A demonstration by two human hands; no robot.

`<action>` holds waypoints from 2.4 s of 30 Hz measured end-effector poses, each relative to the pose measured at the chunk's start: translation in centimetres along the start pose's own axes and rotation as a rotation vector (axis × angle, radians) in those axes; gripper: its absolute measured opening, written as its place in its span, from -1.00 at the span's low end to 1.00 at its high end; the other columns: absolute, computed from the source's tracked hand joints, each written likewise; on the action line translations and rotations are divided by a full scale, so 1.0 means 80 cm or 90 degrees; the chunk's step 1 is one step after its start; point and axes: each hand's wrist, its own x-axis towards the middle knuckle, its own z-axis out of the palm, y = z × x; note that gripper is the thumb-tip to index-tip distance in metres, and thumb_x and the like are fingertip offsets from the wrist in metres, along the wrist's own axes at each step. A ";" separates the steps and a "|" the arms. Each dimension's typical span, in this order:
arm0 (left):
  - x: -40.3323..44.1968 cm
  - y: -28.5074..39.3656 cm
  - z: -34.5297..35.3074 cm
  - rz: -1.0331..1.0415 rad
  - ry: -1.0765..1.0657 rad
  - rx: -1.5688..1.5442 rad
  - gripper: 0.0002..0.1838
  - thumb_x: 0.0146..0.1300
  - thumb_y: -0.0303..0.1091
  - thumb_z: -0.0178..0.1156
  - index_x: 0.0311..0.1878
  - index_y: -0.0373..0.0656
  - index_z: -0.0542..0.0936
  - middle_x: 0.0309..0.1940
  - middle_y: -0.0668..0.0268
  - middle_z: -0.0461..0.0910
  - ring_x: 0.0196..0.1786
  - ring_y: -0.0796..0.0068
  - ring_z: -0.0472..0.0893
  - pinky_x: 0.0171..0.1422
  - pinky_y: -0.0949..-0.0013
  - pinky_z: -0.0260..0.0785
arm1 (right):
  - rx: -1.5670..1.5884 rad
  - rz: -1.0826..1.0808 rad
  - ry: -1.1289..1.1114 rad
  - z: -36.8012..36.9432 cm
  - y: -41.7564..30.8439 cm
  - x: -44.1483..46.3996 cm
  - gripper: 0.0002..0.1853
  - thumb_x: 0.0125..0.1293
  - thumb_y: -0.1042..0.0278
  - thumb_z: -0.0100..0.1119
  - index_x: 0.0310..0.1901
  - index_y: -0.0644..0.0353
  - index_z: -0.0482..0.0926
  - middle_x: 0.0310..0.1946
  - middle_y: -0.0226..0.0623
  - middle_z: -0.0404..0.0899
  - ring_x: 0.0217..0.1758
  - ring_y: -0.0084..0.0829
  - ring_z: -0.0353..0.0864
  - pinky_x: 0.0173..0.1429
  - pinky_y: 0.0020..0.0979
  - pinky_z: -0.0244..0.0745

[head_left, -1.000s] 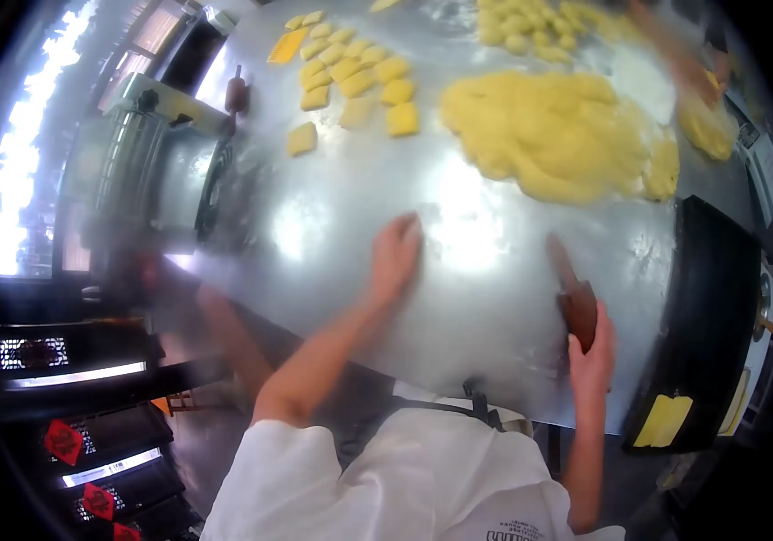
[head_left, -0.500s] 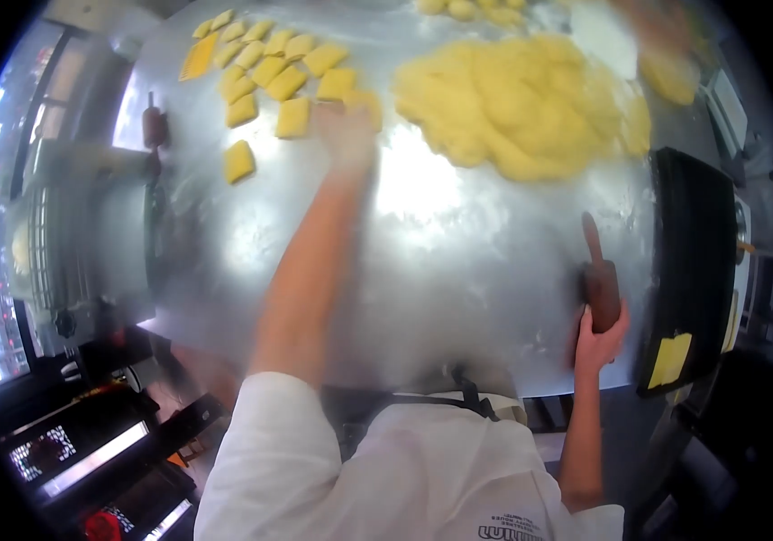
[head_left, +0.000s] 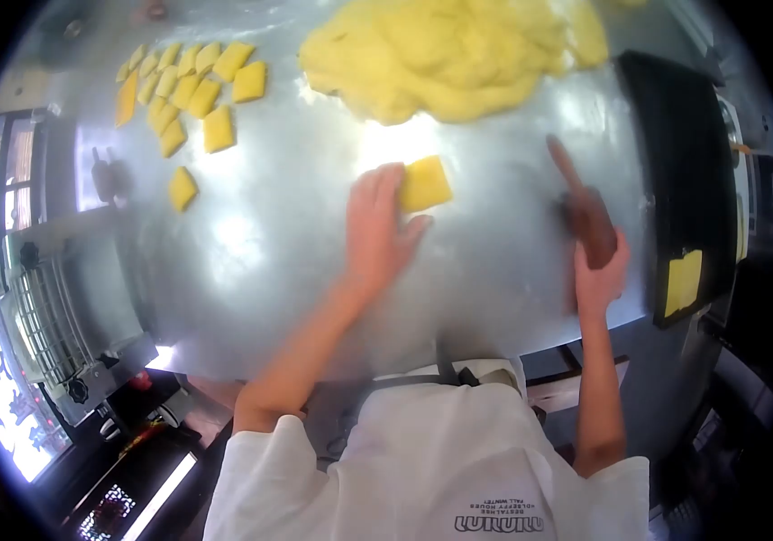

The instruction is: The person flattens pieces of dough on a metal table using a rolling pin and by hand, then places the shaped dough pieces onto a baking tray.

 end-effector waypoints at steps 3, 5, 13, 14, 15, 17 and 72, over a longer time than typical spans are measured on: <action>0.031 -0.004 0.015 0.047 -0.090 0.030 -0.05 -0.08 -0.30 0.67 0.43 -0.18 0.44 0.39 0.06 0.46 0.42 -0.09 0.39 0.53 -0.03 0.23 | -0.002 0.007 -0.009 -0.002 0.009 0.007 -0.23 0.21 0.09 0.54 0.41 0.14 0.43 0.20 -0.06 0.62 0.19 0.01 0.68 0.28 -0.09 0.57; 0.050 -0.004 0.010 0.037 -0.181 0.058 -0.09 -0.08 -0.26 0.68 0.41 -0.11 0.50 0.30 0.08 0.50 0.33 -0.07 0.43 0.47 -0.01 0.25 | 0.002 -0.007 -0.010 -0.004 0.010 0.007 -0.23 0.23 0.09 0.53 0.42 0.12 0.42 0.21 -0.06 0.61 0.19 -0.01 0.68 0.30 -0.11 0.58; -0.019 0.011 -0.005 -0.012 -0.233 0.132 -0.18 0.01 -0.27 0.64 0.39 -0.08 0.54 0.22 0.06 0.51 0.24 -0.03 0.47 0.39 0.02 0.30 | 0.026 -0.006 -0.014 0.000 0.017 0.009 -0.24 0.25 0.08 0.52 0.43 0.06 0.40 0.22 -0.12 0.60 0.19 -0.06 0.68 0.30 -0.15 0.60; -0.019 0.022 -0.013 -0.058 -0.264 0.142 -0.18 0.06 -0.26 0.62 0.41 -0.16 0.50 0.32 -0.02 0.48 0.34 -0.09 0.45 0.47 0.00 0.27 | 0.031 -0.004 -0.014 0.001 0.019 0.008 -0.24 0.25 0.07 0.52 0.43 0.05 0.40 0.22 -0.13 0.60 0.19 -0.06 0.69 0.30 -0.15 0.60; -0.013 0.033 -0.020 -0.063 -0.246 0.086 -0.18 0.11 -0.24 0.59 0.43 -0.19 0.48 0.36 -0.05 0.45 0.39 -0.12 0.43 0.51 -0.02 0.25 | 0.027 -0.004 -0.014 0.001 0.019 0.007 -0.24 0.25 0.07 0.52 0.42 0.05 0.40 0.22 -0.13 0.60 0.18 -0.06 0.69 0.29 -0.14 0.60; 0.002 0.050 -0.025 -0.079 -0.199 -0.029 -0.18 0.21 -0.21 0.54 0.48 -0.26 0.42 0.46 -0.12 0.38 0.48 -0.18 0.37 0.59 -0.04 0.19 | 0.020 -0.016 -0.014 0.001 0.019 0.009 -0.25 0.25 0.05 0.52 0.41 0.04 0.40 0.21 -0.14 0.60 0.18 -0.06 0.69 0.27 -0.12 0.61; -0.122 0.163 0.130 -0.125 0.088 0.023 -0.25 0.40 -0.13 0.29 0.53 -0.30 0.31 0.51 -0.16 0.31 0.59 -0.18 0.26 0.65 -0.13 0.08 | 0.168 -0.226 -0.396 -0.038 0.018 0.074 -0.15 0.20 -0.14 0.53 0.50 -0.15 0.41 0.08 -0.09 0.76 0.08 -0.01 0.76 0.15 -0.14 0.64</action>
